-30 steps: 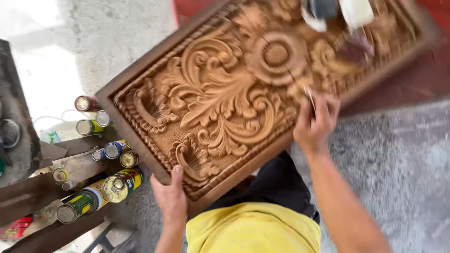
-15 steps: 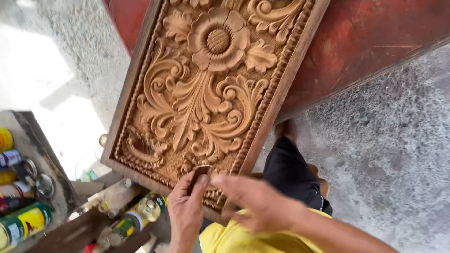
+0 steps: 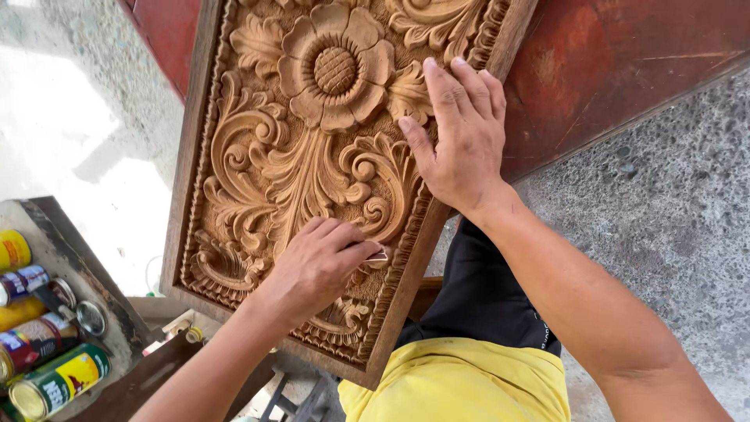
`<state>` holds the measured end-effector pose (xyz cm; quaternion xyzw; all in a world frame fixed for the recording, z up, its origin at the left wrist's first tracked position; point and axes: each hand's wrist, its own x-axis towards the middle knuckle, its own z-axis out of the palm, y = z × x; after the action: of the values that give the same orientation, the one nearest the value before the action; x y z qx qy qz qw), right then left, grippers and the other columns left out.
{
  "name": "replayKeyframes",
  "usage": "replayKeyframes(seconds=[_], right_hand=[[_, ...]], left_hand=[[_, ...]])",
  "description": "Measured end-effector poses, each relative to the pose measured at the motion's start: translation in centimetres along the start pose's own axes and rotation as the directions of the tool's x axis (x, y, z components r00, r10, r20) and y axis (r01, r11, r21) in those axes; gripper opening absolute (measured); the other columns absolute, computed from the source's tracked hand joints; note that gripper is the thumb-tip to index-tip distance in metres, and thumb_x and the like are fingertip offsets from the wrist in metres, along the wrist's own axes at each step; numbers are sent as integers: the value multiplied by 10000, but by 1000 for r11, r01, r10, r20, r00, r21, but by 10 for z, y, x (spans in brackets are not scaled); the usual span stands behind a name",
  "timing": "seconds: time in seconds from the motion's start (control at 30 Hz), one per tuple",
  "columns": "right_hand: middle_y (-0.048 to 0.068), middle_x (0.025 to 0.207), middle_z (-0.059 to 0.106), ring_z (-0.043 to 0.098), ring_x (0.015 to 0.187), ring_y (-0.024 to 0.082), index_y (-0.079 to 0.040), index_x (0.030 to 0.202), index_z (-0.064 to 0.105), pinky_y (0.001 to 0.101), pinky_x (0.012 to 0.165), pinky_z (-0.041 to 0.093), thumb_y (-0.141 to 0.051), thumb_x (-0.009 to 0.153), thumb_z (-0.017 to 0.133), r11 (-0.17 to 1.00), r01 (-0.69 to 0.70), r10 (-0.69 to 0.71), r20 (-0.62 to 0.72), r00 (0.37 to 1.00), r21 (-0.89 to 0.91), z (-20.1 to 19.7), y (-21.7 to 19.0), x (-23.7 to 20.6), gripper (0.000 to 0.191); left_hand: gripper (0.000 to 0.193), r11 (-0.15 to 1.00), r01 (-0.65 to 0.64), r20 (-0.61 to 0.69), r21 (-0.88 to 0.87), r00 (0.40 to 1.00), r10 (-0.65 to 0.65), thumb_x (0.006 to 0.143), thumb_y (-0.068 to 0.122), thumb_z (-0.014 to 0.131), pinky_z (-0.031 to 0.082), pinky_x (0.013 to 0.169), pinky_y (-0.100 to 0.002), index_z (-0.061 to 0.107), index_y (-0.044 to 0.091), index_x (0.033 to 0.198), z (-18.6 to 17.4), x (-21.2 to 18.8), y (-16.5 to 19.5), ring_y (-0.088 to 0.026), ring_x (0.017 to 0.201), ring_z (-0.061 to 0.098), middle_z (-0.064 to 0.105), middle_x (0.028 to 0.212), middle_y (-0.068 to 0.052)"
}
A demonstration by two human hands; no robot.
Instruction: The person sits on the floor with an ornately carved wooden panel on their lap and sands its recessed floral surfaces by hand using small sanding blocks, repositioning the panel and rotating it to reach different areas, then sets it on the floor.
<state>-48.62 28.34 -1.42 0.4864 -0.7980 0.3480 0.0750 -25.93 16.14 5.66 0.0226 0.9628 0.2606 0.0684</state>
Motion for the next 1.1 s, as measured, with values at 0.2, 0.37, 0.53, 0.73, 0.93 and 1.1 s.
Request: replayKeyframes(seconds=[0.2,0.37,0.53,0.73,0.93,1.1], right_hand=[[141,1438,638,485,1430,337,9,1503,532,496,1238,288,-302,1093,701,1000,4,-5,-8,1000,-8,-4,-6,6,542],[136,1461,631,481,1443,332,-2,1491,540,497,1243,281,-296,1092,684,999,-16,16,0,1000,-39,-4,-7,7,516],[143,1437,631,485,1428,335,11,1495,541,500,1238,282,-319,1099,677,999,-1,2,27,1000,-33,-4,-5,9,534],[140,1459,628,473,1445,325,2,1498,542,490,1244,290,-329,1114,675,999,10,-8,37,999,-40,-4,-8,11,523],[145,1445,625,469,1432,332,-5,1492,542,500,1224,278,-355,1095,665,994,22,-19,25,999,-103,-2,-7,12,544],[147,1447,622,471,1429,341,-6,1483,545,502,1232,282,-352,1098,660,998,16,-14,39,999,-67,-4,-6,11,531]], left_hand=[[484,995,-70,75,-71,994,75,706,4,742,518,904,-394,712,58,1186,-6,6,-1,-253,1016,599,630,1043,-64],[644,993,-46,10,-111,999,47,583,124,758,510,831,-387,710,29,1218,-13,9,-2,-285,939,571,624,1037,-90],[369,997,-8,79,-78,997,14,805,50,723,511,867,-378,712,46,1173,-6,2,-5,-241,967,583,621,1026,-59],[397,988,-144,4,-54,989,145,776,46,711,512,868,-380,705,9,1172,-8,1,-5,-254,988,583,613,1033,-86],[372,982,-184,73,51,981,181,822,8,681,526,845,-345,703,9,1193,-14,7,-5,-200,945,570,623,1057,-54],[330,971,-208,129,116,973,193,847,53,679,526,862,-367,716,12,1172,-5,3,-9,-215,907,561,621,1020,-63]])
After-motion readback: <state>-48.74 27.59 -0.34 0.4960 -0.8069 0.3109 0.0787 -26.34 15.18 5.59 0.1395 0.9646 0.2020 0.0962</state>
